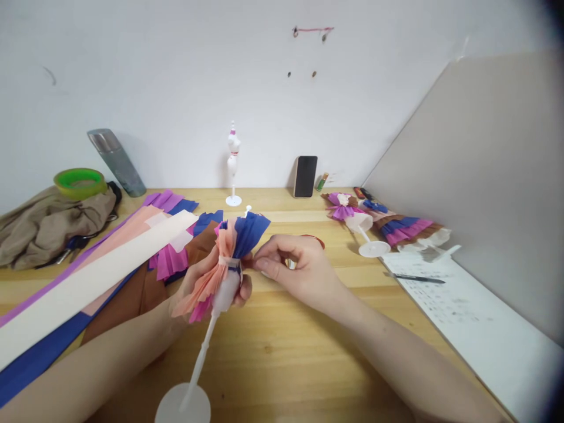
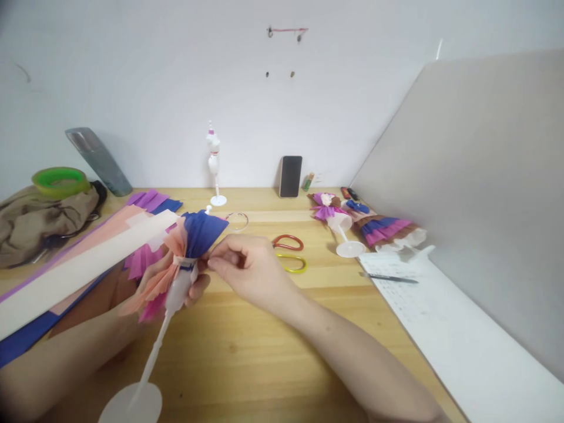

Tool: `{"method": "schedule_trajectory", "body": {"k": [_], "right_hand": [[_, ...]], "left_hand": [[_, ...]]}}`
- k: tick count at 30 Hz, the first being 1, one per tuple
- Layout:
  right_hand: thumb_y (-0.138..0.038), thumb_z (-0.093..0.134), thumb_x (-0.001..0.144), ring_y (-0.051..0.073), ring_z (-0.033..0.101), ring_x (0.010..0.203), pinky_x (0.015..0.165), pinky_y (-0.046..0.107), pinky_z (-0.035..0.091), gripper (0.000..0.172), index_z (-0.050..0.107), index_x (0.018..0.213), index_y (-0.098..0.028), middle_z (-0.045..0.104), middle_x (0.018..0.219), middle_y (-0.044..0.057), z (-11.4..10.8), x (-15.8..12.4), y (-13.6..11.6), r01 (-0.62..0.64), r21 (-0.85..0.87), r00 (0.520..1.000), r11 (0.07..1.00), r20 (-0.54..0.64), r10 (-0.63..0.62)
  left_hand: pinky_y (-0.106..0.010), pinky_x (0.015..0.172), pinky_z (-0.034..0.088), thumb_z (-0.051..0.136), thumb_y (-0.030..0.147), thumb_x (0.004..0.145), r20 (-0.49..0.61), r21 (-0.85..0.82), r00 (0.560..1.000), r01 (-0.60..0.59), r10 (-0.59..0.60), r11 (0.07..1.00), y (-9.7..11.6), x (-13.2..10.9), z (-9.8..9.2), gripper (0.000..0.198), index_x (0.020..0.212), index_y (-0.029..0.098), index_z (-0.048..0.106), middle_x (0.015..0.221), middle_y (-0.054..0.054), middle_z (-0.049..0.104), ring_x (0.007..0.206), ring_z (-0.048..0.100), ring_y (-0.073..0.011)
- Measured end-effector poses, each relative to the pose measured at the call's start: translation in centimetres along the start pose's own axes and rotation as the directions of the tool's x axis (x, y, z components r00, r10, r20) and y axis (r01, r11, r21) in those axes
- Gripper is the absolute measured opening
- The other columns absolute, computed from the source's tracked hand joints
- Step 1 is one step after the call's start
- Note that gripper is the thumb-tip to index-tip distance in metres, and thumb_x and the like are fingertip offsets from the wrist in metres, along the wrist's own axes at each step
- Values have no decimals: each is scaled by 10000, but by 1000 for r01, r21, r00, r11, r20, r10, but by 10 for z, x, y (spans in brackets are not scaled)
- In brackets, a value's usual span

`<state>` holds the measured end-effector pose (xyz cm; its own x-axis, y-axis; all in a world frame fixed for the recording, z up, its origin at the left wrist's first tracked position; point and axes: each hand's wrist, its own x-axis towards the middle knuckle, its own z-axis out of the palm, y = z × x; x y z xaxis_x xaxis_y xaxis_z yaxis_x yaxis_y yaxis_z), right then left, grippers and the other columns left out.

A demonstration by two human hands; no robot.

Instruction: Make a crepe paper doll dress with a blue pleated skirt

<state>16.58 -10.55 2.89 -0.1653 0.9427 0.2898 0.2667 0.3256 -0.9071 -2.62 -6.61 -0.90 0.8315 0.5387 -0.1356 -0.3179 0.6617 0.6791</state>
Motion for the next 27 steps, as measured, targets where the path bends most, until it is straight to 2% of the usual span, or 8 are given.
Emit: {"method": "schedule_trajectory", "body": {"k": [3, 8, 11, 15, 20, 23, 27], "right_hand": [[-246, 613, 783, 96, 448, 513, 471, 234, 347, 133, 699, 743, -153, 621, 603, 16, 5, -1, 2, 42, -75, 998, 996, -44, -45], [-213, 606, 777, 100, 487, 525, 484, 240, 365, 122, 710, 772, -151, 650, 635, 23, 11, 0, 8, 61, -45, 995, 997, -82, -65], [-227, 618, 774, 108, 531, 486, 461, 242, 370, 94, 672, 726, -168, 648, 571, 9, 14, 0, 8, -25, 66, 997, 998, -65, 29], [-294, 659, 768, 149, 623, 447, 428, 250, 443, 163, 589, 658, -196, 644, 501, -4, 21, 0, 9, -177, 291, 982, 940, -8, 187], [-262, 668, 710, 150, 607, 390, 402, 257, 474, 164, 563, 602, -198, 607, 453, -22, 28, 1, 14, -242, 346, 956, 907, -76, 284], [-251, 641, 696, 147, 587, 356, 355, 237, 440, 151, 551, 586, -202, 571, 419, -40, 31, 1, 16, -247, 342, 947, 907, -115, 301], [-229, 607, 653, 142, 564, 320, 304, 215, 396, 123, 529, 560, -209, 533, 394, -59, 33, 2, 17, -253, 324, 935, 912, -161, 316]], "left_hand": [[-188, 471, 440, 732, 524, 763, -9, -68, 1000, 9, -10, 998, 0, 0, -3, 415, 820, 115, 699, 668, -59, 654, 551, 595, -125], [-193, 533, 489, 751, 492, 765, -3, -128, 999, 37, -37, 991, -1, 1, -3, 414, 809, 81, 719, 689, -91, 688, 590, 631, -140], [-215, 564, 511, 704, 508, 804, -5, -84, 1000, 6, -7, 996, -5, 2, -2, 434, 841, 76, 724, 721, -107, 708, 636, 662, -167], [-237, 612, 530, 656, 516, 839, -93, -37, 994, -54, 50, 998, -12, 4, 1, 422, 821, 99, 716, 731, -101, 720, 666, 685, -183], [-270, 629, 550, 773, 484, 742, -214, 43, 958, -188, 193, 981, -18, 6, 11, 363, 842, 144, 694, 688, -57, 719, 634, 677, -186], [-286, 628, 565, 819, 485, 683, -274, 58, 936, -213, 221, 975, -23, 6, 14, 390, 827, 150, 683, 681, -51, 721, 661, 699, -210], [-271, 604, 565, 807, 491, 698, -293, 62, 924, -236, 244, 970, -30, 7, 14, 397, 846, 151, 667, 672, -42, 718, 650, 710, -208]]}}
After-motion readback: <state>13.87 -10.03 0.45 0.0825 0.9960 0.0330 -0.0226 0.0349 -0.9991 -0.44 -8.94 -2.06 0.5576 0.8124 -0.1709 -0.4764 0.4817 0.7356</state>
